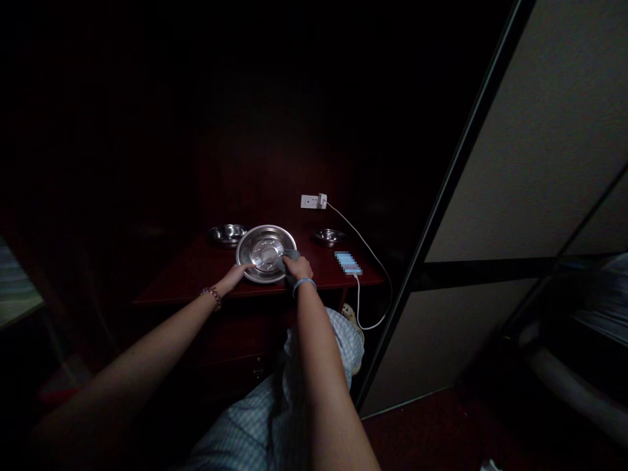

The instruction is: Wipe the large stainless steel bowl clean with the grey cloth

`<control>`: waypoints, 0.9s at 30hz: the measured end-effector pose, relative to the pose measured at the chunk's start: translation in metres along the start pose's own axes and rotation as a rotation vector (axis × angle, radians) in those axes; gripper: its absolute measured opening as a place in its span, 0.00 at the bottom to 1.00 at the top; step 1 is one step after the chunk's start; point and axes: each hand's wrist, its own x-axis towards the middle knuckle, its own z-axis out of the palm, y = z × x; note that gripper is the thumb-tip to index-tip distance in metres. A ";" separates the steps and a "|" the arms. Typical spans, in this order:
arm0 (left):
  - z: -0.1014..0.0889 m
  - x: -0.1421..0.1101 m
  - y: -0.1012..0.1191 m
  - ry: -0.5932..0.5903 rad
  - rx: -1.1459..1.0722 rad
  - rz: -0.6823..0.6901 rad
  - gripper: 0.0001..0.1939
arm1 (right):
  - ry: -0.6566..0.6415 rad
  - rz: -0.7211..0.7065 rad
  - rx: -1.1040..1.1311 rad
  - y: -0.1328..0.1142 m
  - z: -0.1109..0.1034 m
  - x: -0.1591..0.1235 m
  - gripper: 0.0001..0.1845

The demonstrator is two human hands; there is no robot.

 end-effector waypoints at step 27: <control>-0.002 0.001 -0.002 -0.060 -0.104 0.044 0.22 | 0.151 -0.071 -0.371 -0.018 -0.011 -0.026 0.29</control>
